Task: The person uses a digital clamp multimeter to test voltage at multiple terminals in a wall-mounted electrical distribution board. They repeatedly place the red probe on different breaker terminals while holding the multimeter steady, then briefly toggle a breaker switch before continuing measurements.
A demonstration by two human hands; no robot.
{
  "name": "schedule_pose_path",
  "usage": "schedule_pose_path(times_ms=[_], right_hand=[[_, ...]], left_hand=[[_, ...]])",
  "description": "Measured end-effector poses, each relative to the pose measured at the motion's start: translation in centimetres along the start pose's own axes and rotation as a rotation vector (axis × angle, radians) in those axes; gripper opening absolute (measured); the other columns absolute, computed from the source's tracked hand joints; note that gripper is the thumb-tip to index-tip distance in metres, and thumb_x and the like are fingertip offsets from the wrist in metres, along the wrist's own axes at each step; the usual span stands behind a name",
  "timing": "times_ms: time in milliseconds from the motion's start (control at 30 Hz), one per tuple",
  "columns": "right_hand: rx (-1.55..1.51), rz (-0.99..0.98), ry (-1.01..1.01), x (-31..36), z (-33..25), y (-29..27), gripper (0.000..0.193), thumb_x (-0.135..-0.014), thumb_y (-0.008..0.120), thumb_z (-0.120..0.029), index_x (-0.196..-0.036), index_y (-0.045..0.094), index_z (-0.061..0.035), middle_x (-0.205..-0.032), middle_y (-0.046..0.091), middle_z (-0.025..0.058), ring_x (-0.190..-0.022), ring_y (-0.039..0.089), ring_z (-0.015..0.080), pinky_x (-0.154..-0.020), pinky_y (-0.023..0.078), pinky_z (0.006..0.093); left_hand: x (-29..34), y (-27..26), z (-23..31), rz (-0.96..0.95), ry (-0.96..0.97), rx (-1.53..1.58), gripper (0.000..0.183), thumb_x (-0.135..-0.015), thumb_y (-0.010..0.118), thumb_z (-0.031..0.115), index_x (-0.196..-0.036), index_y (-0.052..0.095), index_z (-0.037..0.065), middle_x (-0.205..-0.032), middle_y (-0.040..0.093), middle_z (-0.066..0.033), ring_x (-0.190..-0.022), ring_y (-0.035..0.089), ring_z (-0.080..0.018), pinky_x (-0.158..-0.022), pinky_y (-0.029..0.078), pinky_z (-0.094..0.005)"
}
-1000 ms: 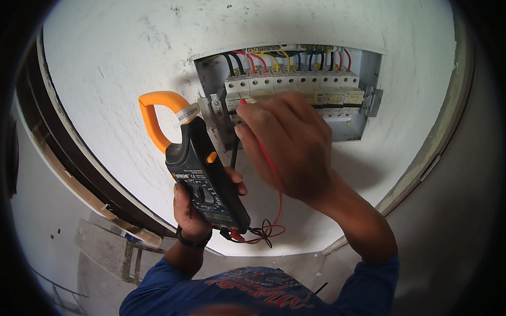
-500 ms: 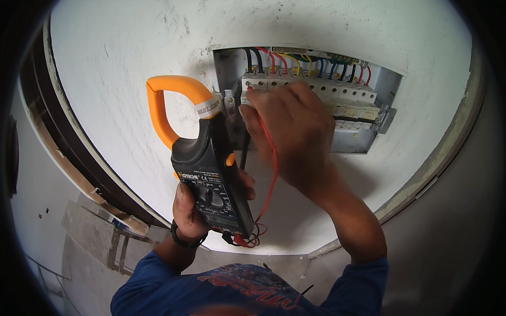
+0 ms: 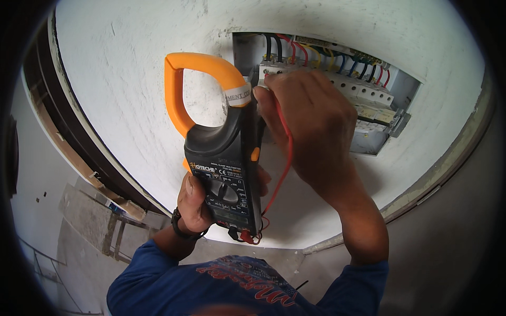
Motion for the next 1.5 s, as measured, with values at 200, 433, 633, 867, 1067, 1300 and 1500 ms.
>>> schedule_pose_path(times_ms=[200, 433, 633, 867, 1067, 1300, 1500], right_hand=[[-0.004, -0.026, 0.008, 0.0, -0.2, 0.0, 0.016, -0.086, 0.082, -0.005, -0.095, 0.070, 0.0001, -0.084, 0.070, 0.0116, -0.076, 0.070, 0.0292, -0.066, 0.056, 0.0399], [-0.031, 0.025, -0.030, 0.4, 0.4, 0.1, 0.019, -0.085, 0.083, -0.005, -0.097, 0.070, 0.0000, -0.083, 0.070, 0.0122, -0.076, 0.069, 0.0306, -0.065, 0.055, 0.0404], [-0.195, 0.043, -0.010, 2.0, 1.3, -0.6, 0.019, -0.090, 0.075, 0.001, -0.108, 0.070, 0.0027, -0.091, 0.072, 0.0160, -0.076, 0.068, 0.0311, -0.070, 0.055, 0.0397], [-0.278, 0.166, -0.024, 3.1, 2.4, -1.5, 0.020, -0.085, 0.079, 0.003, -0.102, 0.070, 0.0001, -0.082, 0.070, 0.0120, -0.070, 0.067, 0.0241, -0.063, 0.054, 0.0356], [-0.264, 0.170, -0.024, 3.0, 2.4, -1.4, 0.019, -0.086, 0.079, 0.002, -0.103, 0.071, 0.0005, -0.082, 0.071, 0.0119, -0.069, 0.066, 0.0239, -0.063, 0.053, 0.0356], [-0.251, 0.151, 0.001, 2.9, 2.4, -1.5, 0.018, -0.086, 0.080, 0.001, -0.102, 0.071, 0.0000, -0.082, 0.071, 0.0111, -0.070, 0.066, 0.0244, -0.063, 0.053, 0.0364], [-0.167, 0.123, -0.006, 2.9, 1.8, -1.2, 0.020, -0.086, 0.079, 0.002, -0.104, 0.070, 0.0004, -0.085, 0.071, 0.0132, -0.072, 0.067, 0.0278, -0.065, 0.053, 0.0380]], left_hand=[[-0.2, 0.1, -0.3, 0.009, 0.021, 0.025, 0.100, -0.101, 0.044, 0.078, -0.157, 0.038, -0.004, -0.132, 0.067, -0.0303, -0.114, 0.073, -0.0325, -0.094, 0.063, -0.0429], [0.0, 0.0, -0.5, -0.014, -0.002, 0.002, 0.099, -0.101, 0.044, 0.078, -0.156, 0.039, -0.004, -0.129, 0.067, -0.0306, -0.111, 0.074, -0.0329, -0.092, 0.063, -0.0430], [0.2, -0.7, -0.9, -0.003, -0.002, 0.053, 0.100, -0.099, 0.047, 0.080, -0.155, 0.041, -0.002, -0.129, 0.067, -0.0309, -0.110, 0.073, -0.0359, -0.092, 0.062, -0.0450], [1.2, -0.2, -1.4, 0.001, -0.043, 0.141, 0.103, -0.092, 0.051, 0.087, -0.153, 0.046, 0.004, -0.126, 0.068, -0.0283, -0.109, 0.072, -0.0367, -0.091, 0.062, -0.0466], [0.4, 0.0, -2.0, -0.012, -0.045, 0.091, 0.102, -0.094, 0.050, 0.085, -0.154, 0.044, 0.002, -0.126, 0.068, -0.0294, -0.109, 0.072, -0.0376, -0.089, 0.063, -0.0467], [0.1, 0.1, -2.4, -0.045, -0.011, 0.168, 0.100, -0.098, 0.051, 0.078, -0.156, 0.039, -0.002, -0.133, 0.065, -0.0300, -0.116, 0.071, -0.0359, -0.095, 0.062, -0.0447], [-0.1, 0.5, -2.8, -0.078, -0.039, 0.198, 0.100, -0.099, 0.058, 0.072, -0.158, 0.034, -0.006, -0.141, 0.062, -0.0282, -0.126, 0.067, -0.0317, -0.105, 0.057, -0.0431]])
Point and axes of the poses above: each hand's wrist, its own x-axis away from the middle knuckle, its own y-axis out of the palm, z = x × y, the point moved 7 cm from there along -x, towards the middle knuckle
